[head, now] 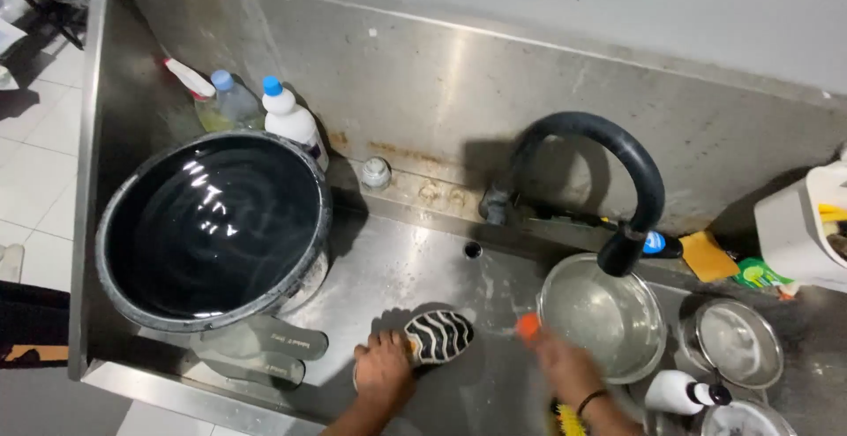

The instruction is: The person is cleaning the sole of a shoe by applying soap and scrubbing it with a small brush in a stainless steel sink.

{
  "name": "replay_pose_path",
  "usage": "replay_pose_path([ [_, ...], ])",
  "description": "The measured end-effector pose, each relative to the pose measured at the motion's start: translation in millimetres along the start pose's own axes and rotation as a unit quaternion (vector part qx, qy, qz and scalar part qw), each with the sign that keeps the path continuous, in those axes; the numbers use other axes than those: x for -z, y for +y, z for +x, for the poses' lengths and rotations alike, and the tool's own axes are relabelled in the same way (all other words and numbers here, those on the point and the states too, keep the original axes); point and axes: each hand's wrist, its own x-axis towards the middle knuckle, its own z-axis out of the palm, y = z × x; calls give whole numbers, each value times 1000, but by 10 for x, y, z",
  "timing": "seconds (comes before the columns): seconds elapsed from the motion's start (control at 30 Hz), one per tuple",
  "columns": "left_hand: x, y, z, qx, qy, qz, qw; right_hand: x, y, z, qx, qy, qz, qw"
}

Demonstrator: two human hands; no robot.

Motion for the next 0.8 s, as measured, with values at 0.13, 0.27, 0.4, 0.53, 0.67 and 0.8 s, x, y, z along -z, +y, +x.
replay_pose_path([
  [0.13,251,118,-95,-4,-48,-31,998,379,600,981,4,86,-41,995],
  [0.27,356,-20,-412,21,-80,-51,995,25,457,789,38,125,-104,986],
  [0.4,-124,-21,-204,26,-30,-82,996,-818,-156,78,230,-17,-56,971],
  [0.53,-610,-79,20,22,61,-73,995,-1468,-786,429,401,-14,-171,900],
  [0.67,-517,-57,-61,-6,83,-119,989,-1246,-423,578,426,-53,-273,861],
  [0.8,-956,73,-26,20,120,-96,988,-1395,-516,704,456,-38,-302,836],
])
